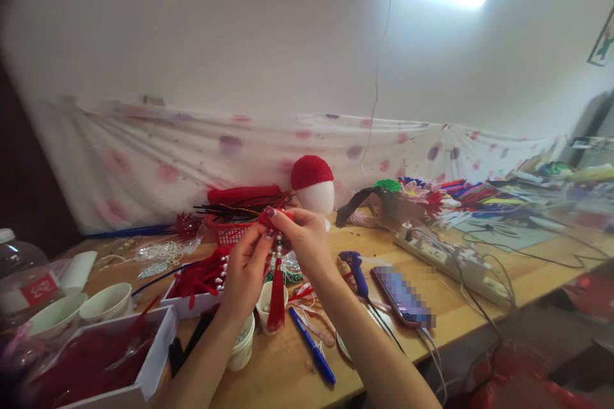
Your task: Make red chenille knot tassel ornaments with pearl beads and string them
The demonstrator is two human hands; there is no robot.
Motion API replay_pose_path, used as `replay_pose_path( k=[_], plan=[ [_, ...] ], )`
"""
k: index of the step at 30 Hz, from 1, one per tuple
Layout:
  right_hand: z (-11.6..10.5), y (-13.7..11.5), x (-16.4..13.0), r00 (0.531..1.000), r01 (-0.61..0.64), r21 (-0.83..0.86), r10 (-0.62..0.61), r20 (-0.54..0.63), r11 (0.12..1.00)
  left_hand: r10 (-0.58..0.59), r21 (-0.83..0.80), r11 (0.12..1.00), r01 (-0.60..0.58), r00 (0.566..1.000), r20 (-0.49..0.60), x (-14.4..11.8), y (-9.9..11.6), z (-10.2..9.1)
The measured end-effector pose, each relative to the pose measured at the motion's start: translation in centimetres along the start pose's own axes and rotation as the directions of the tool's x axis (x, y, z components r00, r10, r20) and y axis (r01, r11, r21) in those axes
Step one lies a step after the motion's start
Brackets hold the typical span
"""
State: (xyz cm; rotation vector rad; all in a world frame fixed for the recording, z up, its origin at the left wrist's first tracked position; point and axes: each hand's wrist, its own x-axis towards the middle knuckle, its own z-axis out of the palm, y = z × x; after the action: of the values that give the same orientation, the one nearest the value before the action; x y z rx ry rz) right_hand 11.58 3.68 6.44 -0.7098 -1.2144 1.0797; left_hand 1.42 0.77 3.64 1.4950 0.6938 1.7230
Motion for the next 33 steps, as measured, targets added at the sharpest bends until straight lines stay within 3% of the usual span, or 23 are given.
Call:
replay_pose_path(
  k=[19, 24, 29, 33],
  plan=[
    [-0.8, 0.4, -0.5, 0.995, 0.069, -0.014, -0.070, -0.065, 0.998, 0.000, -0.063, 0.998, -0.002, 1.000, -0.028, -0.4, -0.4, 1.2],
    [-0.7, 0.6, -0.7, 0.996, 0.026, -0.002, -0.026, -0.083, 1.000, -0.022, -0.099, 0.995, 0.017, 0.998, -0.051, -0.7, -0.9, 1.2],
    [-0.6, 0.1, -1.2, 0.993, -0.084, 0.030, 0.086, -0.083, 0.996, -0.156, -0.211, 0.966, 0.148, 0.988, -0.022, -1.0, -1.3, 0.5],
    [-0.9, 0.0, -1.4, 0.992, -0.115, 0.030, 0.116, -0.050, 0.993, -0.331, -0.423, 0.841, 0.337, 0.939, 0.090, -1.0, -1.3, -0.3]
  ],
)
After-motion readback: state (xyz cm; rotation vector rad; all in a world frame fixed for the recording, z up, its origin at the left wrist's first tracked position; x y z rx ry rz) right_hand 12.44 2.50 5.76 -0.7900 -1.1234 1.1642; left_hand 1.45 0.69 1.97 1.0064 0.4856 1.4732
